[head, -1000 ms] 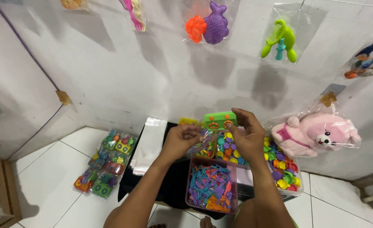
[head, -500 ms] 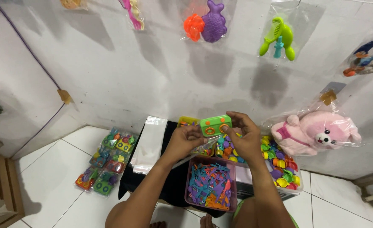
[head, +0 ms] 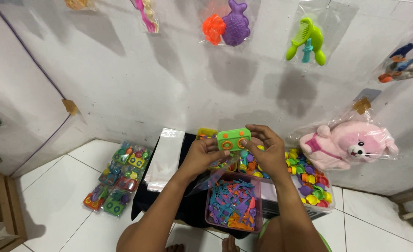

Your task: The person sits on a tiled floor and sorts colorful plastic toys from containers into clear plastic bags. They pick up various items, including a green toy camera and other small shapes, place them into bags, and arrange the filled bags on the floor.

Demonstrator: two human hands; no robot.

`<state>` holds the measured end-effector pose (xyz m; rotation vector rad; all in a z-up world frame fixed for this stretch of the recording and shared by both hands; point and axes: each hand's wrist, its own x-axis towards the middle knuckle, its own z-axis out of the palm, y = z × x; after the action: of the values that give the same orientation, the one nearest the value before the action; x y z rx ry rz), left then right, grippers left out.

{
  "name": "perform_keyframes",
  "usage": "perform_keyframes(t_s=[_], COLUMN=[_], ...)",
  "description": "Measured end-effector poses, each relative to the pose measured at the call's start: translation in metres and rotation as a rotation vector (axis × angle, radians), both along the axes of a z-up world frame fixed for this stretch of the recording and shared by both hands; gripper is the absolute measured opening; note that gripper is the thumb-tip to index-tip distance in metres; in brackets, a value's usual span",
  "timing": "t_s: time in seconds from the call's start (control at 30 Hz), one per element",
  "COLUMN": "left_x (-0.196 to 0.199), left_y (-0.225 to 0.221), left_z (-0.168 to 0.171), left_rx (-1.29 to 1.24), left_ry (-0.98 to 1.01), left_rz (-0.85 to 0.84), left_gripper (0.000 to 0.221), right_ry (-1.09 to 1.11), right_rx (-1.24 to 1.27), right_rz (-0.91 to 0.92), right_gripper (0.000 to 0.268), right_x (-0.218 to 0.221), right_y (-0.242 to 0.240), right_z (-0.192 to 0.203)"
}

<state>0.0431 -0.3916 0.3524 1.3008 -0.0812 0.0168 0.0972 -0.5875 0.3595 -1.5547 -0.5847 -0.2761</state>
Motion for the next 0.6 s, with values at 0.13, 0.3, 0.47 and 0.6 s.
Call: perform_keyframes(t_s=[0.13,0.3,0.47,0.6], left_x=[0.0017,0.0038,-0.0007,0.0017], left_y=[-0.0019,-0.0037,-0.0063,-0.0061], left_z=[-0.0024,-0.0068,0.0017,-0.0048], left_rx=[-0.059,-0.105,-0.181,-0.198], left_ry=[0.022,0.041,0.073,0.097], left_rz=[-0.02,-0.032,-0.025,-0.052], left_gripper=[0.045,0.043,0.043,0.041], right_ry=[0.022,0.032,0.091,0.133], right_rx=[0.032,0.04,0.033,0.033], right_rz=[0.021,0.014,-0.014,-0.024], right_gripper=[0.044,0.044,0.044,0.044], right_x=[0.0,-0.0002,0.0007,0.0026], right_y=[0.0009,0.0027,0.0029,0.0021], right_z=[-0.0009,-0.0023,-0.0053,-0.0079])
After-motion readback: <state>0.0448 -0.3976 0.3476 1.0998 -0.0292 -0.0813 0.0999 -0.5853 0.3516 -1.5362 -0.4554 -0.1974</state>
